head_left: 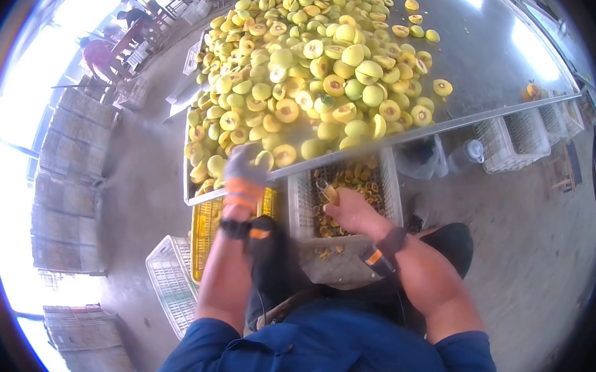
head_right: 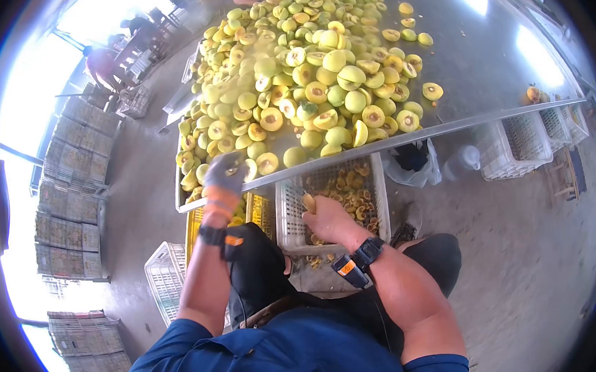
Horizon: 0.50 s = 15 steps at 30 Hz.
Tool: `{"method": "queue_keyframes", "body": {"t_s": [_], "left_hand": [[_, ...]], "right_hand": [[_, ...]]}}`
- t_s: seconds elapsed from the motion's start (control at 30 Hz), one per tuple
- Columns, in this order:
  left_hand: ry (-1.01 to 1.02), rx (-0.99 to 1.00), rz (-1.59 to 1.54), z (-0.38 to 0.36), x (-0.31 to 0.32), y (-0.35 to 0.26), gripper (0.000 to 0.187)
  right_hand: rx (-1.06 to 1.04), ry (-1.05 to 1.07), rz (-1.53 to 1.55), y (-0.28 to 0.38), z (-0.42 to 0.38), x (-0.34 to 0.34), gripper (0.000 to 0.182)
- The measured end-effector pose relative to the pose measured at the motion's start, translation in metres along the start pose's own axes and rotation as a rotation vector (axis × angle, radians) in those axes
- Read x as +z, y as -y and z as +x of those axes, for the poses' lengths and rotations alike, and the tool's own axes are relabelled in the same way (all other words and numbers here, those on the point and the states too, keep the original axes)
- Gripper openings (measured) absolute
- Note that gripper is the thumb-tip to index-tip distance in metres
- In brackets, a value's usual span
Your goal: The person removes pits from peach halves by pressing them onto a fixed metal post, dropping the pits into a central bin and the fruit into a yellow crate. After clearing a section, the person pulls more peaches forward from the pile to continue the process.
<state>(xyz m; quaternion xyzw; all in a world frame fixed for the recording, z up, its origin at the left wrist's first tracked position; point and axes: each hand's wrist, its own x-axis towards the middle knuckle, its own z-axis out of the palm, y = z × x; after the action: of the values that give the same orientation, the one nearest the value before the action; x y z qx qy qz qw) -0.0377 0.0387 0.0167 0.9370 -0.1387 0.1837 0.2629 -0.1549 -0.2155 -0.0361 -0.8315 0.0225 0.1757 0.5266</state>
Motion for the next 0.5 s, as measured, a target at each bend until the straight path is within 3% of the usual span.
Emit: {"method": "queue_keyframes", "body": {"t_s": [0.03,0.13,0.23,0.27,0.37,0.4,0.47,0.5], "left_hand": [[0.121,-0.005,-0.053,0.014,0.017,-0.025,0.036],[0.459,0.068,0.189,0.046,0.068,-0.072,0.046],[0.629,0.037,0.162,0.066,0.098,-0.058,0.046],[0.623,0.056,0.179,0.067,0.088,-0.067,0.046],[0.436,-0.062,-0.176,0.054,0.081,-0.042,0.045],[0.428,-0.254,-0.417,0.051,0.081,-0.029,0.042],[0.327,-0.144,-0.646,0.046,0.072,-0.009,0.040],[0.260,0.037,-0.592,0.038,0.065,-0.006,0.039]], "right_hand": [[-0.004,-0.004,0.014,0.006,-0.002,-0.004,0.040],[-0.022,-0.021,0.054,0.012,-0.003,-0.011,0.040],[-0.036,-0.065,0.083,0.010,-0.002,-0.019,0.039],[-0.033,-0.077,0.094,0.014,-0.004,-0.023,0.039],[-0.057,-0.088,0.149,0.017,-0.002,-0.029,0.038],[-0.073,-0.086,0.169,0.017,-0.001,-0.029,0.037],[-0.088,-0.083,0.256,0.018,0.000,-0.027,0.036],[-0.098,-0.076,0.295,0.019,0.000,-0.026,0.035]]}}
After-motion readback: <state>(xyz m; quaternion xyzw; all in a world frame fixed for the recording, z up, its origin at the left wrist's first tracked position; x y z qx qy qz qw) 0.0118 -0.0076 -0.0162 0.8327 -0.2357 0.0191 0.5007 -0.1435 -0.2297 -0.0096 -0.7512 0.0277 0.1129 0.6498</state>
